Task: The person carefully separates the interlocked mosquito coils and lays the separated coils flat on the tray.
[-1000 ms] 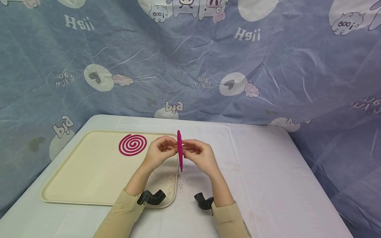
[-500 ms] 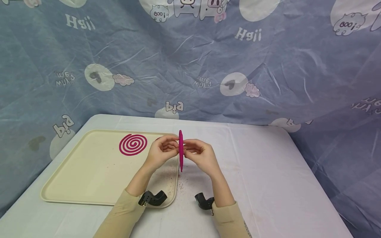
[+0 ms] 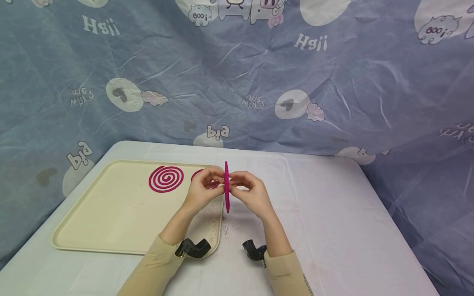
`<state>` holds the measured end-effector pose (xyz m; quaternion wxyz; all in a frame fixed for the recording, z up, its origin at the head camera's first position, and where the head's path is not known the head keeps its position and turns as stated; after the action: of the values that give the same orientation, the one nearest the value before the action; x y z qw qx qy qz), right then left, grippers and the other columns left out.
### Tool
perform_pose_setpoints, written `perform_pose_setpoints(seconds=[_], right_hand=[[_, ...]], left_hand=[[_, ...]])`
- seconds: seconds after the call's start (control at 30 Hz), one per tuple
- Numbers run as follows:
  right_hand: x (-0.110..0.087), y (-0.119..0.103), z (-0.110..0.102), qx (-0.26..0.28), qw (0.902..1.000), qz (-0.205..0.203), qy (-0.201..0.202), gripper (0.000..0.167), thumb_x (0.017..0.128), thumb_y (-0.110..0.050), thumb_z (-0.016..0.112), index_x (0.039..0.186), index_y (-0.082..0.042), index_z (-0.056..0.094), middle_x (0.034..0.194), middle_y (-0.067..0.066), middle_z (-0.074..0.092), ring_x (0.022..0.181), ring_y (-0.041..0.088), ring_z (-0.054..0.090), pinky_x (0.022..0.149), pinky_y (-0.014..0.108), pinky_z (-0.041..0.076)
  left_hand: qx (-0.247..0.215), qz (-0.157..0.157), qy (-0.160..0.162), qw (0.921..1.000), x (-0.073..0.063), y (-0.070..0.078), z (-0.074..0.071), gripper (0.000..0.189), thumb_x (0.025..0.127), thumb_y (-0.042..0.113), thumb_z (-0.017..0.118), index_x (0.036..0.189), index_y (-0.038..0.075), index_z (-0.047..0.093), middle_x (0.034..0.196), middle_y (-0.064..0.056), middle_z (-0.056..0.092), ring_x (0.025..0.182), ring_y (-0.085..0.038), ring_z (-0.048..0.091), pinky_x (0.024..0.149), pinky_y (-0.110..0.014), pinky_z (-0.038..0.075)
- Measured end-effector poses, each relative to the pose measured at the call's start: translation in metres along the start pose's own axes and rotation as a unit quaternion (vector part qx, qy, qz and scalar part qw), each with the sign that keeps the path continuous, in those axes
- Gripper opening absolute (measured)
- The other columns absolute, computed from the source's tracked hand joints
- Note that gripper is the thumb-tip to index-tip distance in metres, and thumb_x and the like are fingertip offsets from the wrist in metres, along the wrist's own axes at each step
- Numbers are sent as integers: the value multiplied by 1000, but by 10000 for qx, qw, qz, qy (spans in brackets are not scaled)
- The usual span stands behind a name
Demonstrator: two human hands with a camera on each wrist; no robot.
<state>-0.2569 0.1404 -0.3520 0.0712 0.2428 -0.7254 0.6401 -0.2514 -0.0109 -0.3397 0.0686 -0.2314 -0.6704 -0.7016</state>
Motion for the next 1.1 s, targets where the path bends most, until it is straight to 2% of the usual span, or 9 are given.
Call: perform_pose_setpoints(seconds=[0.13,0.27,0.5,0.57,0.73,0.93,1.03,1.1], right_hand=[[0,3,0,119,9999,86,25,27,82,10,63,109,9,58,94,0,65,91,16,61,80,29,52],[0,5,0,215,9997,145,1,27,82,10,62,109,8,58,93,1,65,91,17,60,76,28,52],[0,9,-1,301,9995,126,26,26,81,12,61,107,10,55,90,0,64,88,17,59,76,27,53],[0,10,-1,339,9994,100,28,26,81,13,61,106,11,55,89,0,63,86,17,59,77,27,53],[1,12,-1,444,9990,16,-12,26,79,15,58,104,12,53,87,2,62,84,16,58,77,27,53],[0,13,0,621,9979,139,-93,27,78,13,58,104,13,51,84,4,59,83,16,57,75,26,53],[0,13,0,671,9974,238,-123,29,78,13,57,106,12,49,82,5,59,81,17,57,71,25,53],[-1,12,0,717,9968,301,-176,32,79,13,57,109,11,48,81,5,60,80,16,58,68,24,52]], left_hand=[[-77,-46,59,9999,-1,-1,2,29,77,-9,68,103,-12,55,93,-29,60,93,-44,57,93,-55,44],[-191,-89,4,9998,-1,-4,3,31,77,-11,67,105,-12,55,100,-25,58,99,-40,58,90,-50,47],[-268,-205,-62,9994,5,-32,3,33,76,-9,68,108,-6,58,115,-19,57,108,-34,58,85,-40,52],[-209,-173,-34,9996,5,-34,3,33,76,-7,70,107,-3,60,116,-16,58,107,-32,58,86,-40,52],[-138,-13,13,9999,5,-33,4,34,76,-3,72,108,-2,60,110,-15,59,106,-29,59,88,-45,50],[-71,-176,-73,9998,5,-36,4,40,76,-5,71,113,-2,57,115,-16,57,112,-29,55,90,-46,48],[-137,-207,-208,9995,4,-31,6,43,77,-7,69,117,-5,54,119,-21,54,114,-34,53,91,-50,47],[-133,-181,-300,9993,3,-23,7,43,77,-8,68,117,-8,52,120,-24,52,114,-38,51,91,-53,45]])
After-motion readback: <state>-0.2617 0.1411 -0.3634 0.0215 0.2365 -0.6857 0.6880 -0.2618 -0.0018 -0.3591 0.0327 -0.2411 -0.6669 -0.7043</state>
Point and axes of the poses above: each hand's wrist, its own x-axis towards the middle knuckle, its own z-axis out of the palm, y = z × x, the point moved 6 cm from there along x, towards the middle knuckle
